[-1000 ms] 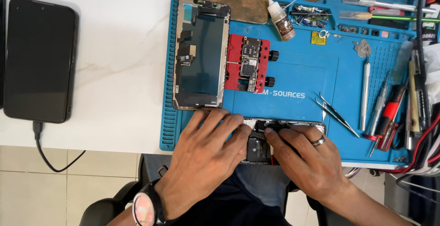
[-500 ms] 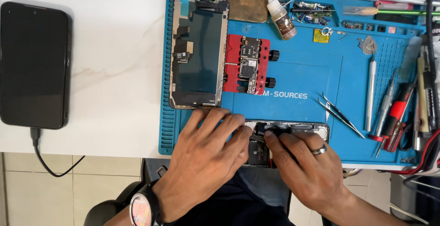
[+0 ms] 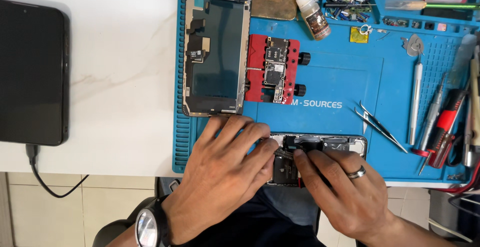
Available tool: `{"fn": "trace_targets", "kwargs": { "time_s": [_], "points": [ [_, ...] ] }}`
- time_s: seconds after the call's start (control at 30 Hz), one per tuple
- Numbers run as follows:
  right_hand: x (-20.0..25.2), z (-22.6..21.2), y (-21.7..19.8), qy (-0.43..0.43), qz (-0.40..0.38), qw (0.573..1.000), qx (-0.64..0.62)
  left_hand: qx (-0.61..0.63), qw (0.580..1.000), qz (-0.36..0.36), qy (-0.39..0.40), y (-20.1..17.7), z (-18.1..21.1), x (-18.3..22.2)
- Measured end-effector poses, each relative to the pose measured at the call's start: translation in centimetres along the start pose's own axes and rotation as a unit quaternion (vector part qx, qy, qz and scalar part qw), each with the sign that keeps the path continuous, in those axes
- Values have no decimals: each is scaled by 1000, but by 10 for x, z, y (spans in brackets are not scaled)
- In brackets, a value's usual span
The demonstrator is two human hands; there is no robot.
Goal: The person works on a disassembled smartphone, using hands to peel back and reposition internal components and shielding. The person repeatedly adjusts small parts inside the phone chassis on a blue work mat.
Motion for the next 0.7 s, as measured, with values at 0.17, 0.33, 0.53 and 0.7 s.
{"fn": "trace_targets", "kwargs": {
  "time_s": [0.17,0.33,0.53,0.7],
  "points": [
    [-7,-4,-7,-7,-32,998,45,3,1000,0,4,1,-2,1],
    [-11,-5,-9,-12,-51,996,69,28,999,-24,1,2,-6,3],
    [-10,-7,-7,2,-49,996,76,50,999,-16,-3,1,-9,2],
    [-2,-2,-1,5,-72,996,43,58,998,-27,-5,2,-11,2]
  ]
}}
Point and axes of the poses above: each hand's wrist, its own x-axis away from the middle knuckle, its own y-axis out of the palm, z = x × y, the point moved 6 cm from there along -x, towards the middle knuckle
